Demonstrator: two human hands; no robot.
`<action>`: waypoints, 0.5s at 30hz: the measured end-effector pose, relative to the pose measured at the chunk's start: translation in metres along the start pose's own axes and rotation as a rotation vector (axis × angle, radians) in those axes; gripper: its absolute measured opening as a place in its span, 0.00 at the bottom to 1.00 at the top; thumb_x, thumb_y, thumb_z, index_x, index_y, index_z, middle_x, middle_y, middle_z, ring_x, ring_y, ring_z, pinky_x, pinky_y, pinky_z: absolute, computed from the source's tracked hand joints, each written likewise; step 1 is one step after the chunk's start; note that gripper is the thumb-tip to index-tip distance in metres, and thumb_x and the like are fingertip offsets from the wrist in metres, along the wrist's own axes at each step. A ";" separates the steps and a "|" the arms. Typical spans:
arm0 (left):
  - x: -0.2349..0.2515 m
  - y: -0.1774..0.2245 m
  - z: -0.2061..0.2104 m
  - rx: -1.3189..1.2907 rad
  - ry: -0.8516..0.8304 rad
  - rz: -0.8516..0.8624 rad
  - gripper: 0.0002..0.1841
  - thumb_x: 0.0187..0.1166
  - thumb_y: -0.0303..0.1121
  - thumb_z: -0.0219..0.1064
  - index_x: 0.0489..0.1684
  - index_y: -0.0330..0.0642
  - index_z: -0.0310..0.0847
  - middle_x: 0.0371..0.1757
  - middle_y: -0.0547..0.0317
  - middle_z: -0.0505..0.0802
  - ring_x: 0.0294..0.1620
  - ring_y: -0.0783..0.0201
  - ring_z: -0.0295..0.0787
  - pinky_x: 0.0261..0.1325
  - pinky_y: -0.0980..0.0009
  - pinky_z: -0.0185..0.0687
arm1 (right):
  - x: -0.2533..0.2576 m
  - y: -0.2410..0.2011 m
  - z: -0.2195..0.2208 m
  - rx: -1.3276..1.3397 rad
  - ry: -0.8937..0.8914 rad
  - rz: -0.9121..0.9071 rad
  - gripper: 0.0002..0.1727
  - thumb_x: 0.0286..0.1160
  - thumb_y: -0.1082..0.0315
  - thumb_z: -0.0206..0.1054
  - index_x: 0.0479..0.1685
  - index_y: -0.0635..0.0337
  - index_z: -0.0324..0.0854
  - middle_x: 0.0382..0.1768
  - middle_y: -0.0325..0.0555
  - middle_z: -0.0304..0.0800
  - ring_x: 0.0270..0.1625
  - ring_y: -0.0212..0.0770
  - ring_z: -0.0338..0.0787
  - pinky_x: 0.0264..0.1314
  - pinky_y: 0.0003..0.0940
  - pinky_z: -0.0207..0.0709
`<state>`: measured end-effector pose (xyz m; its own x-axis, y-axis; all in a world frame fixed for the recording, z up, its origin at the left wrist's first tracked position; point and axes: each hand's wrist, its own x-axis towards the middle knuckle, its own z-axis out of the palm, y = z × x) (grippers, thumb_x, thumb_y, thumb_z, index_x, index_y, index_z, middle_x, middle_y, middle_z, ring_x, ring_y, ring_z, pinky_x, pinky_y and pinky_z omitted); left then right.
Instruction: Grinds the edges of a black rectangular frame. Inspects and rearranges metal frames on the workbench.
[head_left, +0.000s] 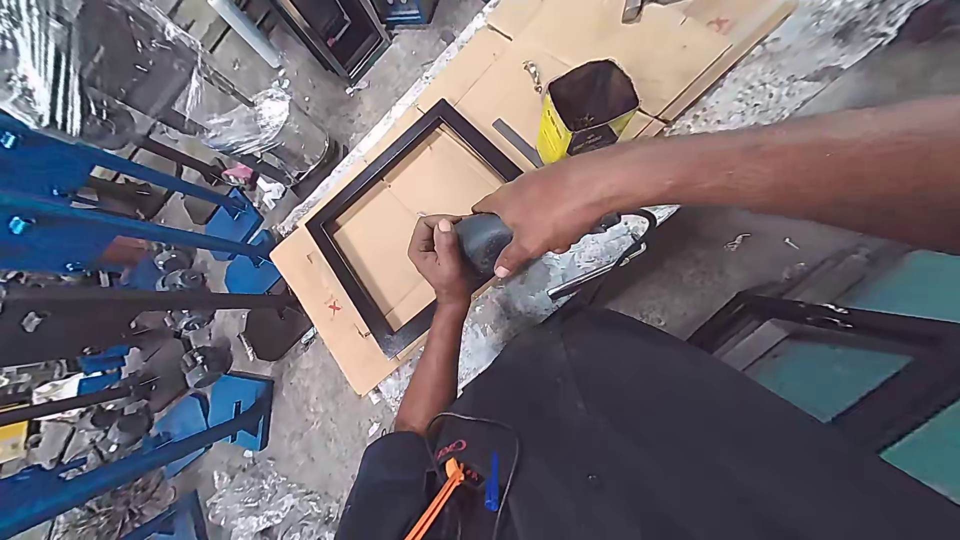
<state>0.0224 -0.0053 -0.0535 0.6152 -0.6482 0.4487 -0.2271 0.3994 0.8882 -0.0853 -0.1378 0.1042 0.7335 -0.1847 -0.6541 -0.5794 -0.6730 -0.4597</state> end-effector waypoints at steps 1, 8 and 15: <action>0.002 0.001 0.001 -0.003 0.000 0.004 0.23 0.90 0.55 0.51 0.47 0.47 0.83 0.32 0.63 0.88 0.28 0.71 0.85 0.30 0.73 0.85 | 0.000 0.000 -0.001 0.004 0.003 -0.001 0.36 0.68 0.41 0.79 0.67 0.55 0.77 0.23 0.44 0.86 0.19 0.40 0.84 0.24 0.41 0.82; 0.005 0.006 0.004 -0.009 -0.013 -0.013 0.23 0.89 0.57 0.51 0.47 0.47 0.82 0.32 0.62 0.87 0.27 0.70 0.85 0.29 0.73 0.84 | -0.005 0.000 -0.003 -0.011 0.015 0.011 0.33 0.70 0.42 0.78 0.66 0.55 0.78 0.24 0.44 0.86 0.20 0.39 0.84 0.25 0.41 0.83; 0.007 0.009 0.005 -0.007 -0.035 -0.010 0.24 0.90 0.56 0.50 0.46 0.47 0.83 0.33 0.60 0.89 0.28 0.68 0.87 0.29 0.72 0.85 | -0.012 -0.001 -0.005 0.001 0.019 0.016 0.35 0.68 0.41 0.79 0.66 0.56 0.78 0.26 0.45 0.88 0.21 0.39 0.86 0.27 0.41 0.85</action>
<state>0.0214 -0.0095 -0.0422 0.5903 -0.6745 0.4434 -0.2155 0.3977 0.8919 -0.0918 -0.1385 0.1161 0.7307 -0.2095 -0.6498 -0.5918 -0.6688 -0.4499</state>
